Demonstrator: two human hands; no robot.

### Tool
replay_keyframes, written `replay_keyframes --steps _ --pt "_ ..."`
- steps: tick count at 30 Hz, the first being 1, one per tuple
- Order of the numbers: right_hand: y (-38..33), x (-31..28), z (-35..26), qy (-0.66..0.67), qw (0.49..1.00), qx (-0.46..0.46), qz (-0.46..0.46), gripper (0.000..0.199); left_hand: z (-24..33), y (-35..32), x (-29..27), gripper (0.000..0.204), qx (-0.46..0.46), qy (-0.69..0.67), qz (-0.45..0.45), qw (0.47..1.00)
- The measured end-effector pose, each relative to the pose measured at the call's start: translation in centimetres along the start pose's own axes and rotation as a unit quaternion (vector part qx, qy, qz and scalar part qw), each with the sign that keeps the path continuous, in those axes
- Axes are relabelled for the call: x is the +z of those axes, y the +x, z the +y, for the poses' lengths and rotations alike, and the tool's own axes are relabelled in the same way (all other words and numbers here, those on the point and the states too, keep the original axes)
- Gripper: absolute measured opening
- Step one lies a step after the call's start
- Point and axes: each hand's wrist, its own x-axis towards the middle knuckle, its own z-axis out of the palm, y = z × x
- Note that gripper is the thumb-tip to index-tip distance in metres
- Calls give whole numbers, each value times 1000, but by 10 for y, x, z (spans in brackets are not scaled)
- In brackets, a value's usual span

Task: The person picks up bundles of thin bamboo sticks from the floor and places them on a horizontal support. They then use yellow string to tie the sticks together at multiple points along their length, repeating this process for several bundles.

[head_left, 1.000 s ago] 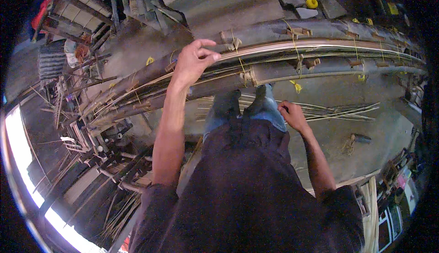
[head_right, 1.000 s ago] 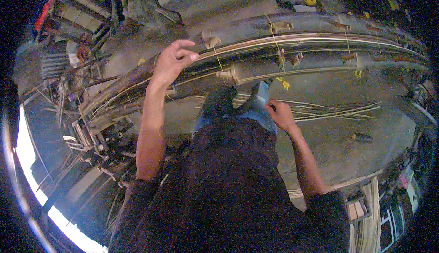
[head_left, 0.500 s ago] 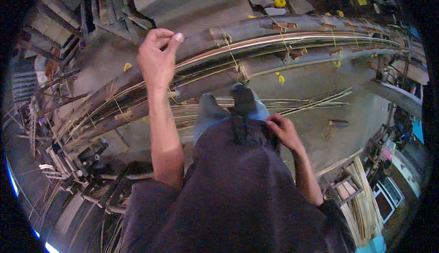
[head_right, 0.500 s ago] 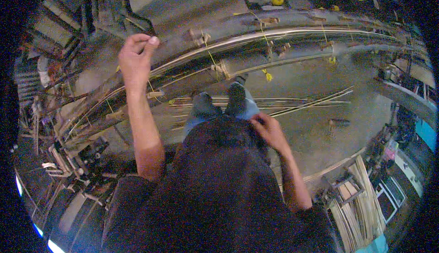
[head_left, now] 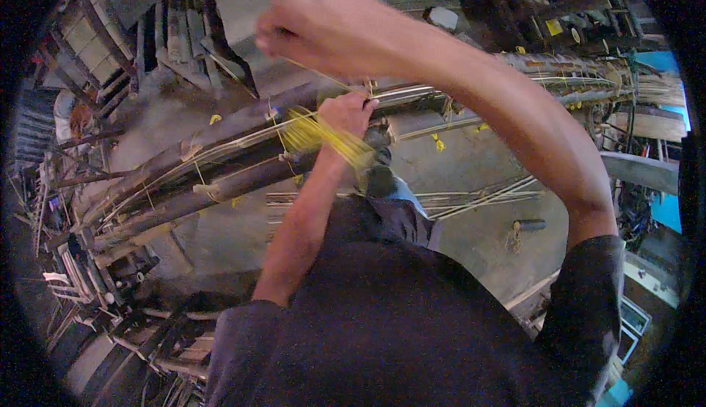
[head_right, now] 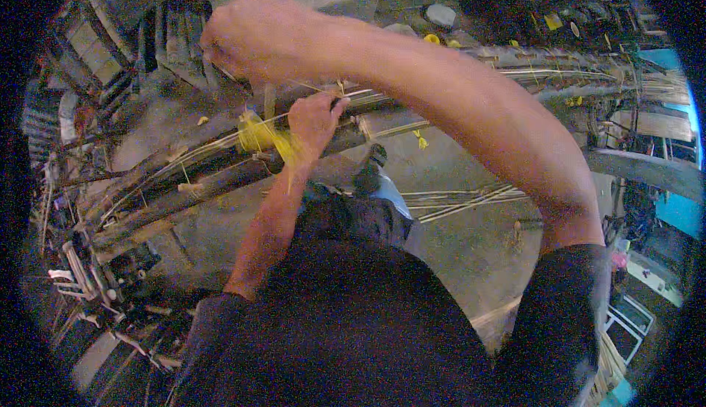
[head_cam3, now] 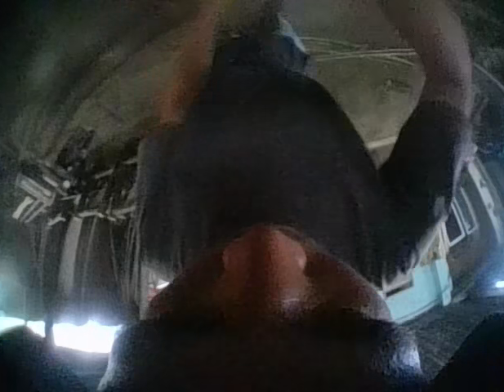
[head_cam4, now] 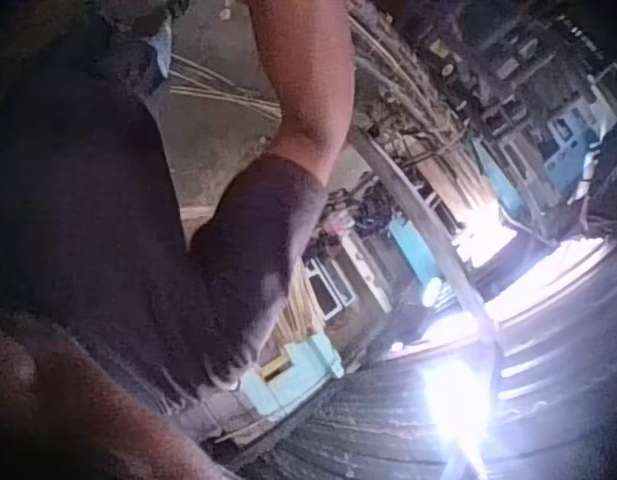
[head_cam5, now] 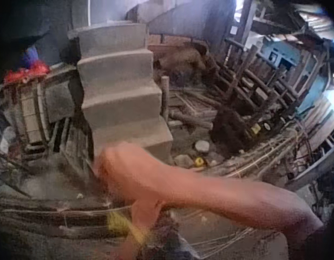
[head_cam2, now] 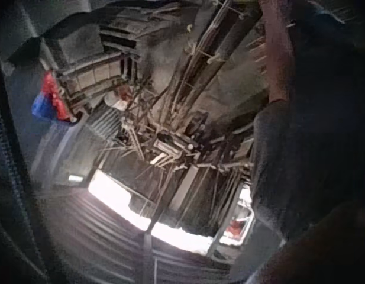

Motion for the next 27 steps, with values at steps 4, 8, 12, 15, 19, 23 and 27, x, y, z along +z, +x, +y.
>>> replay_keyframes --steps 4,8,12,15,19,23,27 --pt "-19 94 101 -36 984 173 14 38 -3 2 22 22 31 -42 10 999" --pt "-67 88 83 -69 957 274 63 36 -8 -2 20 22 31 -49 16 998" --pt "-112 70 35 -21 975 120 187 13 4 5 5 22 -47 32 -99 993" --pt "-194 133 -14 199 970 138 -17 16 1 0 6 21 -19 -63 -39 997" --pt "-205 213 -21 234 942 200 -136 27 15 26 -15 31 -30 -337 -66 939" --pt "-217 167 -21 257 935 163 -183 21 13 102 -10 35 -152 -442 -130 875" --pt "-231 161 -19 407 794 335 303 21 -39 136 41 34 -214 -405 -235 858"
